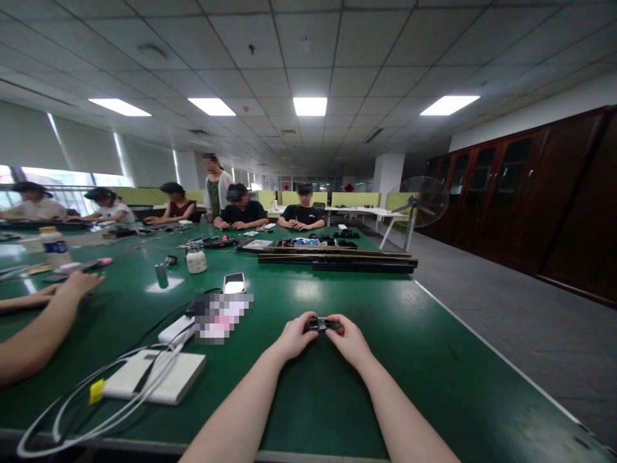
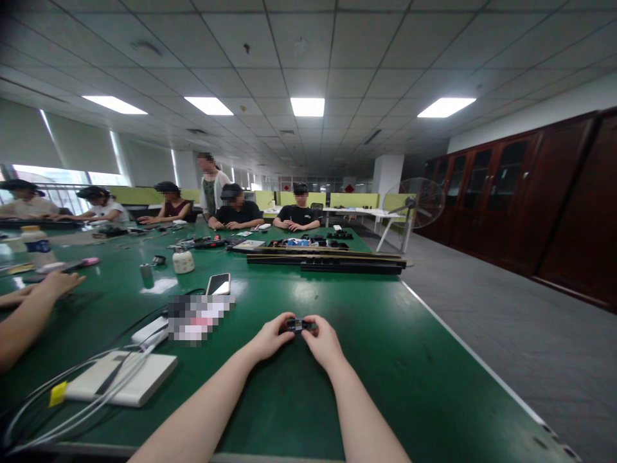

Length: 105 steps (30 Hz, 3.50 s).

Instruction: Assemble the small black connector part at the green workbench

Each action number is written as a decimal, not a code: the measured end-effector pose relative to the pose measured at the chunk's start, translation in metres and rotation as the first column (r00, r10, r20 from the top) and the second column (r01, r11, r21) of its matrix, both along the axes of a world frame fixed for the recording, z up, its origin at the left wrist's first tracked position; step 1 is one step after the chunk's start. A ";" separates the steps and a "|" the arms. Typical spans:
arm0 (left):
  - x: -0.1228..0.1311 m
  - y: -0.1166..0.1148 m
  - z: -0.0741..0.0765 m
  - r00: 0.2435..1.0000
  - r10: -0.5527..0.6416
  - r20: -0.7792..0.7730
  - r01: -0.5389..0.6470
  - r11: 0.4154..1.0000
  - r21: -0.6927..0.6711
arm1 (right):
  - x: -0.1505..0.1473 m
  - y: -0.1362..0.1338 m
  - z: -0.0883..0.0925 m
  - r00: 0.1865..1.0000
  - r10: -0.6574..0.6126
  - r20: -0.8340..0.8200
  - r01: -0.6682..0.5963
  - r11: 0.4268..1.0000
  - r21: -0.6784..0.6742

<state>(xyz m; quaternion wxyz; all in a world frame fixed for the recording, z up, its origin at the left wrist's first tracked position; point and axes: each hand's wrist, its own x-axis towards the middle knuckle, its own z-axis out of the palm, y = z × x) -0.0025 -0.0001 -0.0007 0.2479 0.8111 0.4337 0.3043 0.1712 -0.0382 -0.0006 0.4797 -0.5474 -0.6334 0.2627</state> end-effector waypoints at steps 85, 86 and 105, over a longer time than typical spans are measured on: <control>0.000 0.002 -0.007 0.996 -0.006 0.087 0.007 1.000 -0.007 | 0.001 -0.003 0.006 0.989 -0.035 0.143 0.014 0.989 0.146; 0.000 0.003 -0.007 0.996 0.001 0.086 0.000 1.000 -0.009 | 0.001 -0.003 0.006 0.990 -0.038 0.136 0.019 0.991 0.136; -0.001 0.005 -0.008 1.000 0.026 0.004 -0.026 0.999 0.041 | 0.001 -0.002 0.007 0.996 -0.090 -0.010 0.090 0.992 0.088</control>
